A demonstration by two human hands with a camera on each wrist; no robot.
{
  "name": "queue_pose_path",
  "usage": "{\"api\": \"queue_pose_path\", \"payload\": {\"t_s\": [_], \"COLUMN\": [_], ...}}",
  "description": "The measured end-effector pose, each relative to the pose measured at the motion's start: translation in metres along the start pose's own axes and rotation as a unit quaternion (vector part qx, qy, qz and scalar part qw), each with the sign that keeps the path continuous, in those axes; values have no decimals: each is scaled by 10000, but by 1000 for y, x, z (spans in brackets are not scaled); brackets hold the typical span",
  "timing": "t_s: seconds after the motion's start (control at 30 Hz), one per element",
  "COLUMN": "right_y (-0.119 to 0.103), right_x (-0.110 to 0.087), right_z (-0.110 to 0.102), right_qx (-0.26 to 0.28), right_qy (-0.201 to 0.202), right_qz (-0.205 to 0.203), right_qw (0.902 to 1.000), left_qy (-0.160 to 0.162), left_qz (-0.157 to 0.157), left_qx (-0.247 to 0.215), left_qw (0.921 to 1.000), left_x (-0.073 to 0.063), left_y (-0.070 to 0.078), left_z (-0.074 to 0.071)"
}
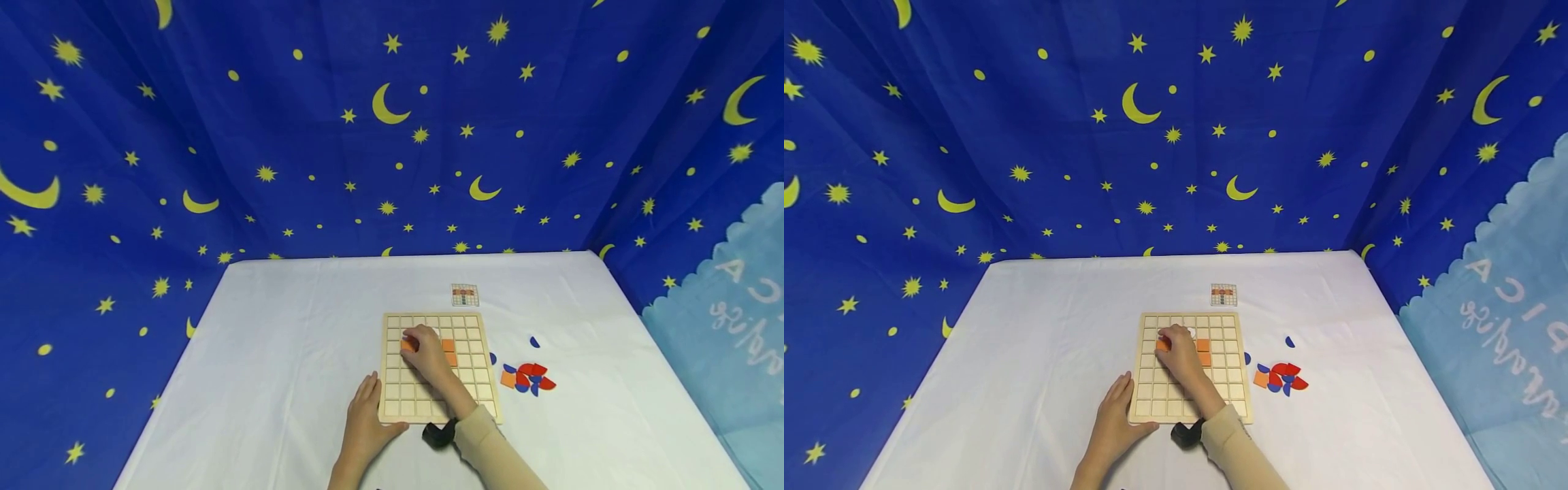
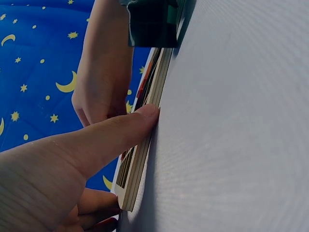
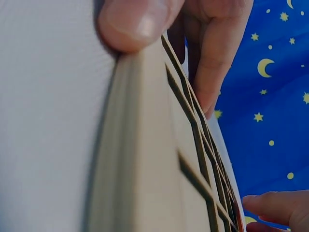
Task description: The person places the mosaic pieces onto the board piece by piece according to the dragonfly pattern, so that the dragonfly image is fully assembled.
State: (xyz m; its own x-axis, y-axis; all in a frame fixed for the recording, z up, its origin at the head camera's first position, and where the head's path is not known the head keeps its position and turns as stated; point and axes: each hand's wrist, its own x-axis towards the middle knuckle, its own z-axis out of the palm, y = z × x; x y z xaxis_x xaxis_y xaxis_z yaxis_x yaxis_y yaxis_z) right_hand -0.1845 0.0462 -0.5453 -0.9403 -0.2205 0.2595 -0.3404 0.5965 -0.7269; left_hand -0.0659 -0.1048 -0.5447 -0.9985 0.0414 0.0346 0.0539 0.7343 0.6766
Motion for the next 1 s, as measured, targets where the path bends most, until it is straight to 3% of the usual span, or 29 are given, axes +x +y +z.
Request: {"api": "queue_pose_path", "payload": {"t_s": [0.17,0.37,0.6,1.0], "right_y": [5,18,33,37], "right_x": [-3,-7,-12,-20], "right_z": [-14,-32,-42,-57], "right_qx": [245,-27,-359,-78], "right_qy": [295,734,619,716], "right_qz": [60,244,491,379], "right_qw": [9992,9970,9962,9967], "left_qy": [2,16,-6,73], "left_qz": [42,63,-5,94], "left_qx": [62,48,-50,-13], "left_qw": [10000,10000,10000,9999], "left_x": [0,0,0,1], "left_y": [1,2,1,1], "left_z": [1,1,1,1]}}
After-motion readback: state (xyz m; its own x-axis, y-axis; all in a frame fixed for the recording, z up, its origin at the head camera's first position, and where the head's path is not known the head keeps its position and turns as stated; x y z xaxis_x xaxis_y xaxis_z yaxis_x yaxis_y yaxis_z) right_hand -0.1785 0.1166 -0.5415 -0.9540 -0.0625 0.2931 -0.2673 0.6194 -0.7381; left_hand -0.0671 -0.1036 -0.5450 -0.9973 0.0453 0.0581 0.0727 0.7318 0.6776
